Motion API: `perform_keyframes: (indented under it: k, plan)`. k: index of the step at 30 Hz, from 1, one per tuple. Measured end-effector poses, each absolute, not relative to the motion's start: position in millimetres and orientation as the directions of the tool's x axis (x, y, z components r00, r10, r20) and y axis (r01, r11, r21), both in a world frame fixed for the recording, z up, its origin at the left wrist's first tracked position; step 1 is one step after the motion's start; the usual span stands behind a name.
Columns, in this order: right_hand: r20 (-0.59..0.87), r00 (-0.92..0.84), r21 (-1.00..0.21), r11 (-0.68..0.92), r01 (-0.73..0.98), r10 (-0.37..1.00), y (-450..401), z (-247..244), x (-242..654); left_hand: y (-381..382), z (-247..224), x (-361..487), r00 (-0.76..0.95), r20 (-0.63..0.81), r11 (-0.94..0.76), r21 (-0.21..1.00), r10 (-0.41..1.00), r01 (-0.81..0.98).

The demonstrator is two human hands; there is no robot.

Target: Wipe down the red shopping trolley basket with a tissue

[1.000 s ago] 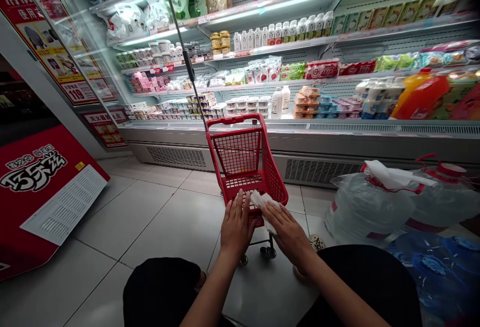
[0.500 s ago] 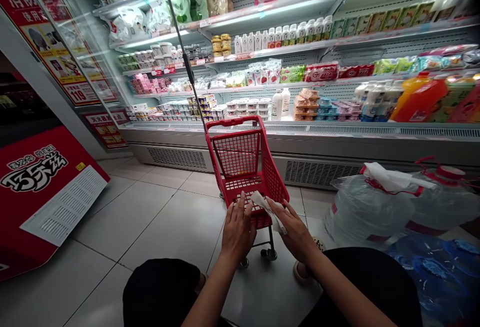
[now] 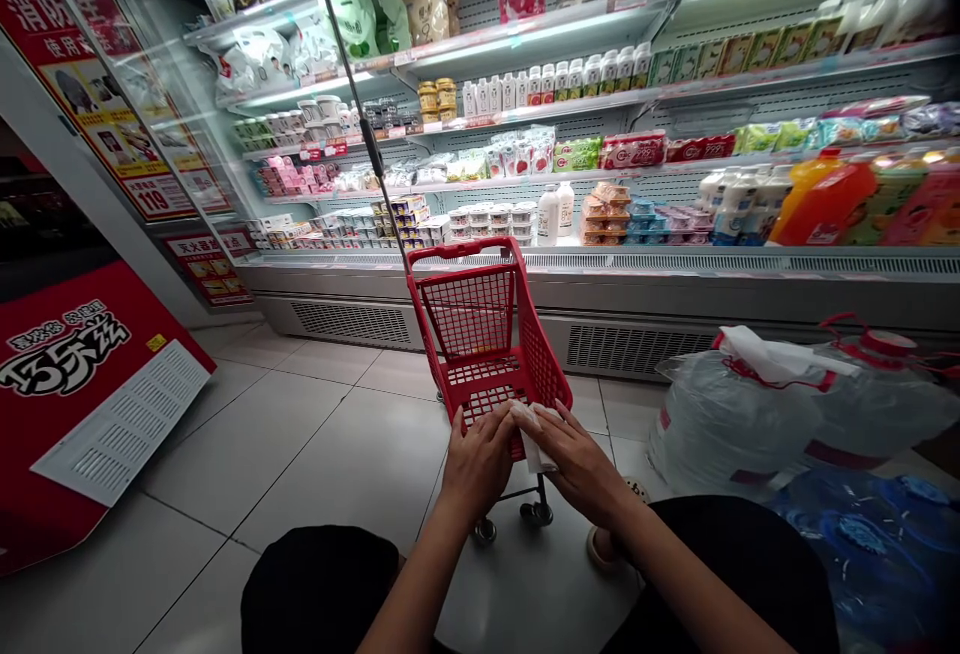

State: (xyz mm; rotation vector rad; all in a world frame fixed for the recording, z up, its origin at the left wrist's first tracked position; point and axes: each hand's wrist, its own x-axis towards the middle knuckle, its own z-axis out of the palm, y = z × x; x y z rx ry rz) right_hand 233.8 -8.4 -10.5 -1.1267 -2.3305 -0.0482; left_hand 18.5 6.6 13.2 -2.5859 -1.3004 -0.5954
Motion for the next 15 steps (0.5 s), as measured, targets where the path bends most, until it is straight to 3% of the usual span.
perform_keyframes:
  k: [9, 15]
  plan:
    - [0.463, -0.556, -0.112, 0.667, 0.736, 0.691, -11, -22, 240, 16, 13, 11, 0.572, 0.438, -0.571, -0.151, 0.694, 0.807]
    - [0.532, -0.43, -0.126, 0.57, 0.812, 0.729, -9, -35, 246, 16, 10, 3, 0.501, 0.535, -0.58, -0.025, 0.68, 0.814]
